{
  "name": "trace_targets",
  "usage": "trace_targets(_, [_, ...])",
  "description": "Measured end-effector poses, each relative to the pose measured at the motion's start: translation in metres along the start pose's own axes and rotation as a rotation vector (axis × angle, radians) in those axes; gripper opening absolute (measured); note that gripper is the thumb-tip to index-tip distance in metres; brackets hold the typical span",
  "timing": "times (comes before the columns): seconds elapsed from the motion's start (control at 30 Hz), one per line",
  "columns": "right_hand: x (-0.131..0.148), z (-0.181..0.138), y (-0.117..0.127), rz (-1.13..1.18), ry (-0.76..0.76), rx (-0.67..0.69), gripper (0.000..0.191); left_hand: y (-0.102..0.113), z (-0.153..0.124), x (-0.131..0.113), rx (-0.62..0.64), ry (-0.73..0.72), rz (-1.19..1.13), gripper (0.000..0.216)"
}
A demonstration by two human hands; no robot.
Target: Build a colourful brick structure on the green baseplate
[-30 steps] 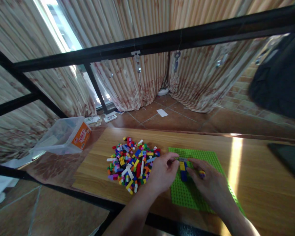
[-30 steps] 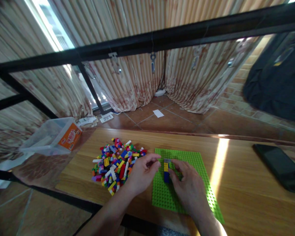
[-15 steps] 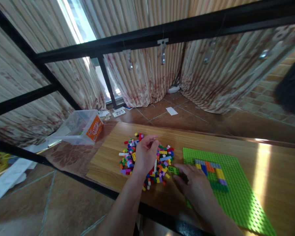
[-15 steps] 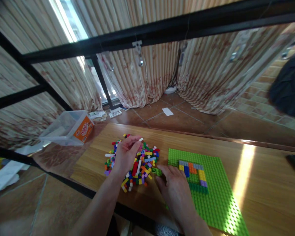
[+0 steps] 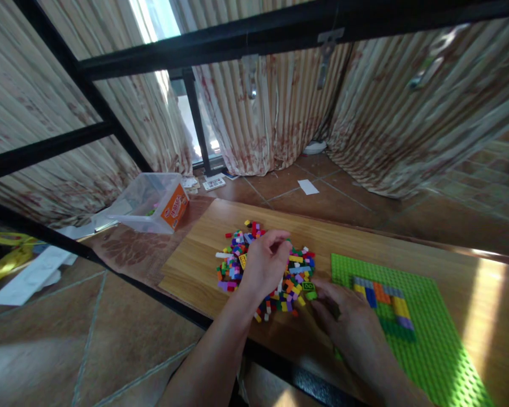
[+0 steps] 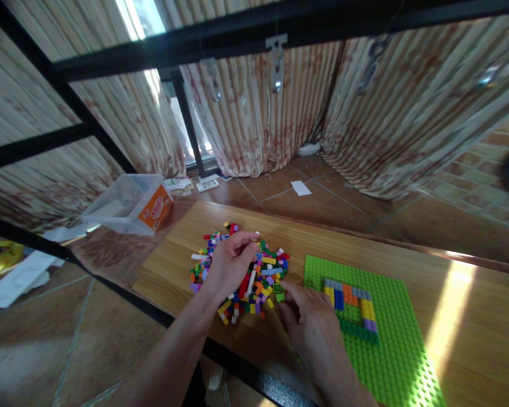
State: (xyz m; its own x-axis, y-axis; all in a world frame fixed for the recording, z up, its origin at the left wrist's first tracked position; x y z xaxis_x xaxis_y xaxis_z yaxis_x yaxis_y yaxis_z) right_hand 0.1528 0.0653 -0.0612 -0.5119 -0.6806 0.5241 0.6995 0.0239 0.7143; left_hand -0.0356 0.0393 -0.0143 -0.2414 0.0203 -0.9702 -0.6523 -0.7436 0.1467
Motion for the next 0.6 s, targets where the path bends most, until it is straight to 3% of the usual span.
trace_targets(0.2, [0.012, -0.003, 0.008, 0.025, 0.088, -0.099, 0.015, -0.003, -0.001, 0.0, 0.009, -0.044, 0.046, 0.018])
trace_targets(0.43, [0.024, -0.009, -0.002, -0.041, 0.207, -0.021, 0.014, -0.005, -0.003, -0.002, 0.037, -0.048, 0.052, 0.02])
trace_targets(0.6, [0.023, -0.009, -0.008, -0.128, 0.191, -0.014, 0.018, -0.005, -0.004, -0.002, 0.032, -0.063, 0.063, 0.019])
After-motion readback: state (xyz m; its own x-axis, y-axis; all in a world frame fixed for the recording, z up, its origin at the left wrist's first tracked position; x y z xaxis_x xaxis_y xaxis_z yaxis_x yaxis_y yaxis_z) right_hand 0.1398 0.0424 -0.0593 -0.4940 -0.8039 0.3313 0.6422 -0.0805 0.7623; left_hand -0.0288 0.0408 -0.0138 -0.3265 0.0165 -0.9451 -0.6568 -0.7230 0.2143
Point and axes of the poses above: each hand's wrist, its own z-axis towards the middle knuckle, its own y-axis out of the back of the hand, x = y × z, the point moved 4 cm from there along z, towards the middle knuckle, and after that the axes turned 13 degrees about -x, right-handed, at the moved point
